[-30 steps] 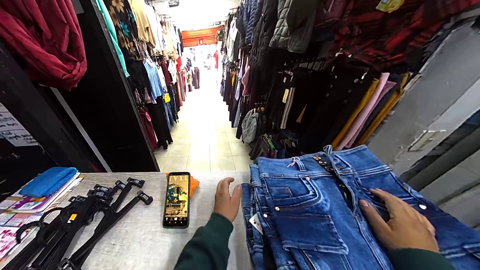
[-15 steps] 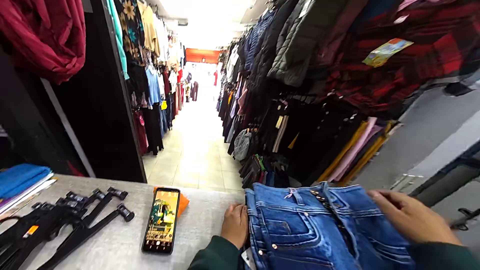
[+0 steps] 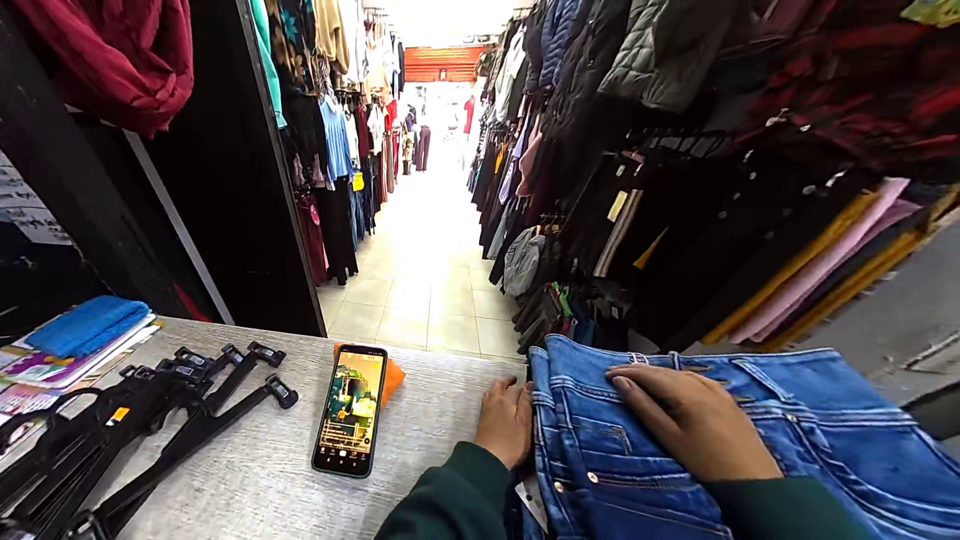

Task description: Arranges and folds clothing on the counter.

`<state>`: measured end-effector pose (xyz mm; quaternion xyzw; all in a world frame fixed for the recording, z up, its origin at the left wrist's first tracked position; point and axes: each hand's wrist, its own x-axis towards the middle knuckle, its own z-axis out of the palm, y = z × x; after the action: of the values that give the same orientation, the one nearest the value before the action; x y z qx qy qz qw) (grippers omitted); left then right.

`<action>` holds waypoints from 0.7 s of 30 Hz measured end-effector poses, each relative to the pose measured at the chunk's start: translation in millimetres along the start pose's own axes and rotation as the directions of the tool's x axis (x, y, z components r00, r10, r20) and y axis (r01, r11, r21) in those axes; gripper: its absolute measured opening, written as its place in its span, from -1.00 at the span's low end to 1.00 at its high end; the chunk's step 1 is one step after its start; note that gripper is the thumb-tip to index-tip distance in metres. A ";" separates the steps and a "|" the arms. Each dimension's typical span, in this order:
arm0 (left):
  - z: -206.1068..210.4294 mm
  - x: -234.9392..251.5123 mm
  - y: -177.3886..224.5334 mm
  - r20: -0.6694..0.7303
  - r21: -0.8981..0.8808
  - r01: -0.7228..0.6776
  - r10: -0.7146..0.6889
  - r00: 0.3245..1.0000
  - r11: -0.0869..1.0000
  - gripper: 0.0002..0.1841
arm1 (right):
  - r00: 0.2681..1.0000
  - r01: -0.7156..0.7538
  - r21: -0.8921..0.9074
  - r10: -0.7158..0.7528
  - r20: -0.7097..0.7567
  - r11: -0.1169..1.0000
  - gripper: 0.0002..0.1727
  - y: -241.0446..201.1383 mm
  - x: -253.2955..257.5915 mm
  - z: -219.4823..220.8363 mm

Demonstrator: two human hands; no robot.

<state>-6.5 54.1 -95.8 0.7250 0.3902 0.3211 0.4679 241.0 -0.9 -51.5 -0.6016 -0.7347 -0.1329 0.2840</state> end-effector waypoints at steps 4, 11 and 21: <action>3.5 4.7 10.4 -0.178 -0.122 -0.172 0.149 0.973 0.978 -0.51 | 1.000 0.017 0.024 -0.016 -0.021 1.000 -0.49 4.4 1.8 -3.4; -1.1 -19.3 89.4 0.162 -0.402 -0.257 0.345 0.925 0.879 -0.37 | 0.942 -0.094 0.420 0.217 -0.256 0.902 -0.20 -5.0 3.4 -59.9; 36.9 -48.7 108.3 0.267 -0.233 -0.769 0.800 0.538 0.595 -0.28 | 0.944 0.080 0.777 0.204 -0.261 0.625 -0.70 -50.1 11.6 -120.3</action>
<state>29.1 -31.7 -13.2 0.8456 -0.0788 0.3809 0.3657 222.6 -68.2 59.2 -0.4143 -0.6409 0.1105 0.6367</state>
